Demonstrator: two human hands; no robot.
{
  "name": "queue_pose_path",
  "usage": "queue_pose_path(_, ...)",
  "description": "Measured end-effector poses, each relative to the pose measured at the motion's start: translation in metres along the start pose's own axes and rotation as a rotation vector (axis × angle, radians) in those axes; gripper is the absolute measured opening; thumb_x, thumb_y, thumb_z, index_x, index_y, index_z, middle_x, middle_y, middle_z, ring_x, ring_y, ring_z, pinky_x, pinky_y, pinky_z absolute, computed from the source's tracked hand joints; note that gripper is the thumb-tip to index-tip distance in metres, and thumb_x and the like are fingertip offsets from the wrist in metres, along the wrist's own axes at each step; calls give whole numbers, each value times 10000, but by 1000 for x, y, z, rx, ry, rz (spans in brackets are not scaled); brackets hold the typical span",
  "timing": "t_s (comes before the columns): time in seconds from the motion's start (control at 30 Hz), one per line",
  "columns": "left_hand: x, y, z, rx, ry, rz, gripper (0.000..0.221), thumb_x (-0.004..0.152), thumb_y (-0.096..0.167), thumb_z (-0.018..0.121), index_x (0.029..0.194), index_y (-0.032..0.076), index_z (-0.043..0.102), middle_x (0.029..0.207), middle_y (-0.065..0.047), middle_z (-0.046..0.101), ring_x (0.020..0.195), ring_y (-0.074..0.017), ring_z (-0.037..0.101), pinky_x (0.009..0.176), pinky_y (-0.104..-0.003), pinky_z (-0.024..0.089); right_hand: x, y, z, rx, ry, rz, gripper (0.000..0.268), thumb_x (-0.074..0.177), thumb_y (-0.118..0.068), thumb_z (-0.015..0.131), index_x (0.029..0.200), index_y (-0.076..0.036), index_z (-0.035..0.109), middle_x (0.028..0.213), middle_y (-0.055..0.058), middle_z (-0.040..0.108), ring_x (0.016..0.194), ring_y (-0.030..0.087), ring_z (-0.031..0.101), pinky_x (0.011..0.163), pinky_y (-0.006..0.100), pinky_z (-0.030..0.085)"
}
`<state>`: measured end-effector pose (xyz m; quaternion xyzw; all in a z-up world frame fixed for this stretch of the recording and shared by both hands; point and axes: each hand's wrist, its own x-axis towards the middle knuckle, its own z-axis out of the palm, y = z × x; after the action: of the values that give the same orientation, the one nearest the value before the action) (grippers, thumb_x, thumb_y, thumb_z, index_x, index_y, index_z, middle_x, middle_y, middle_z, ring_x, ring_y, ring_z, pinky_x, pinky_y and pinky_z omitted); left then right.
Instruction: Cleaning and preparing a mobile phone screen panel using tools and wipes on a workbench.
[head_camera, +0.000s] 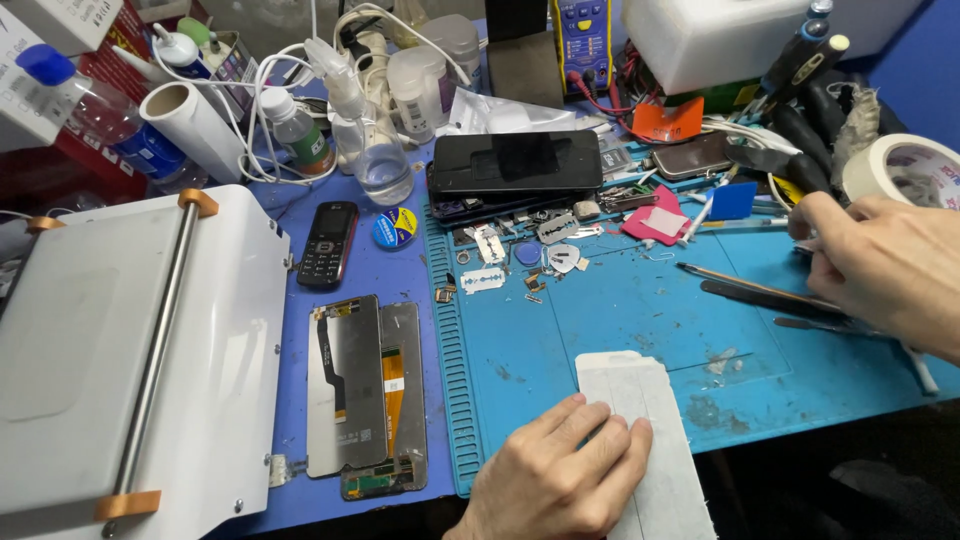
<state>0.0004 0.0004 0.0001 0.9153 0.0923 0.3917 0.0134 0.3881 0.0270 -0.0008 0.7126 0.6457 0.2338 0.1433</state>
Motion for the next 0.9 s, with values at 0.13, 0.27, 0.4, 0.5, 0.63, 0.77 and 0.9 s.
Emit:
queue_pose_path(0.13,-1,0,1,-16,14,5,146,1048,-89,560,1043,-105,705,874,-159,590,828,-316,603,795,-428,571,-1,3,12,-30,156,15,268,929,-325,575,1192,-365,611,785,-105,712,857,86,742,660,319,517)
queue_pose_path(0.27,-2,0,2,-25,11,1,131,1047,-91,582,1050,-106,712,889,-172,614,849,-325,626,797,-441,581,-4,1,-5,301,409,-123,163,1022,-137,683,1160,-210,727,877,5,742,795,193,721,745,357,533)
queue_pose_path(0.4,-1,0,0,-15,8,7,135,1052,-86,582,1054,-103,717,881,-164,605,835,-317,614,801,-432,578,-21,-28,-70,675,459,-258,298,951,24,709,1248,32,719,1154,177,767,945,272,743,849,378,580)
queue_pose_path(0.5,0,-1,0,-7,-4,9,143,1061,-73,567,1054,-100,707,863,-150,578,825,-313,592,808,-421,564,-36,-49,-87,762,414,-278,277,939,-80,682,1206,-141,721,1082,-11,743,885,112,707,815,250,508)
queue_pose_path(0.63,1,-1,-1,25,-12,14,151,1065,-51,564,1056,-82,712,862,-131,574,836,-302,599,834,-408,572,-42,-61,-92,711,423,-479,149,925,-204,662,1068,-195,702,1051,-48,740,898,111,726,767,289,565)
queue_pose_path(0.77,1,-1,-1,29,-10,14,126,1059,-54,590,1047,-76,714,848,-123,574,824,-296,600,822,-402,571,-45,-68,-87,664,476,-594,168,975,-178,590,1104,-165,696,984,-16,704,816,217,646,722,343,533)
queue_pose_path(0.9,1,-1,-2,16,-24,5,113,1055,-44,612,1084,-73,717,893,-141,616,875,-309,639,858,-431,583,-51,-61,-78,660,479,-739,312,1040,-165,383,1187,-33,624,1165,135,673,909,303,665,826,430,544)
